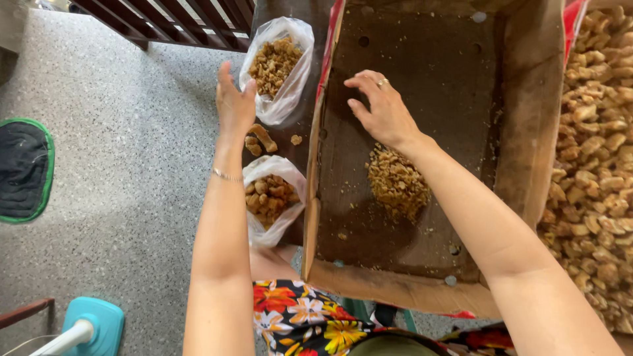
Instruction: The person sorts walnut pieces from a cardboard box by hand, separating larger pieces from smaller fragments. The person places the sorted pieces into a plastic bag.
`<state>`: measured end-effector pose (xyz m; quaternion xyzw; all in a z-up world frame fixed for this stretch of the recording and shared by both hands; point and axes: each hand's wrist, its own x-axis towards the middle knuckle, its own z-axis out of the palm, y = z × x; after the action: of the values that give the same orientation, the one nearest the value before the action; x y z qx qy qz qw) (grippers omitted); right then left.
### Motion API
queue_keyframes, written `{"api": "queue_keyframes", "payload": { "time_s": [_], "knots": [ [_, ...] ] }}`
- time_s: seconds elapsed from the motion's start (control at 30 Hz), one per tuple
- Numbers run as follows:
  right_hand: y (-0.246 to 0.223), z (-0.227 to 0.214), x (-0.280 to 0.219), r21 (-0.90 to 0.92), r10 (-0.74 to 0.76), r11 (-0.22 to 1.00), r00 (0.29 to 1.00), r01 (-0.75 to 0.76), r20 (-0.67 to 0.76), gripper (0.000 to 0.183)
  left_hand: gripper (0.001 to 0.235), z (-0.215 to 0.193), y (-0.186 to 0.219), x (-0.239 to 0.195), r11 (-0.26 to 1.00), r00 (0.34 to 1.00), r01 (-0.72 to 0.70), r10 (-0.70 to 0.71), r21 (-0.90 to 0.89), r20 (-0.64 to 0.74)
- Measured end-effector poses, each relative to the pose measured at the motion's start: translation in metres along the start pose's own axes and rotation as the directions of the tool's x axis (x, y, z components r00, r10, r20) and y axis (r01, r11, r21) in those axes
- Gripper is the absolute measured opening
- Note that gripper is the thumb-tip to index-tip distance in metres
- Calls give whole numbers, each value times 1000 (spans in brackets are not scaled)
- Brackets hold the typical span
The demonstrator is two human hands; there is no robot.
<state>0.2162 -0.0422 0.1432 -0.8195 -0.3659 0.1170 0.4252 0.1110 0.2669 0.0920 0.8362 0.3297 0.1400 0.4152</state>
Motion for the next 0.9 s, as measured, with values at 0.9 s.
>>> {"api": "queue_keyframes", "payload": {
  "time_s": [0.9],
  "knots": [
    [62, 133, 206, -18, -109, 994, 986, 108, -125, 22, 95, 27, -57, 27, 994, 994, -94, 97, -59, 44]
  ]
}}
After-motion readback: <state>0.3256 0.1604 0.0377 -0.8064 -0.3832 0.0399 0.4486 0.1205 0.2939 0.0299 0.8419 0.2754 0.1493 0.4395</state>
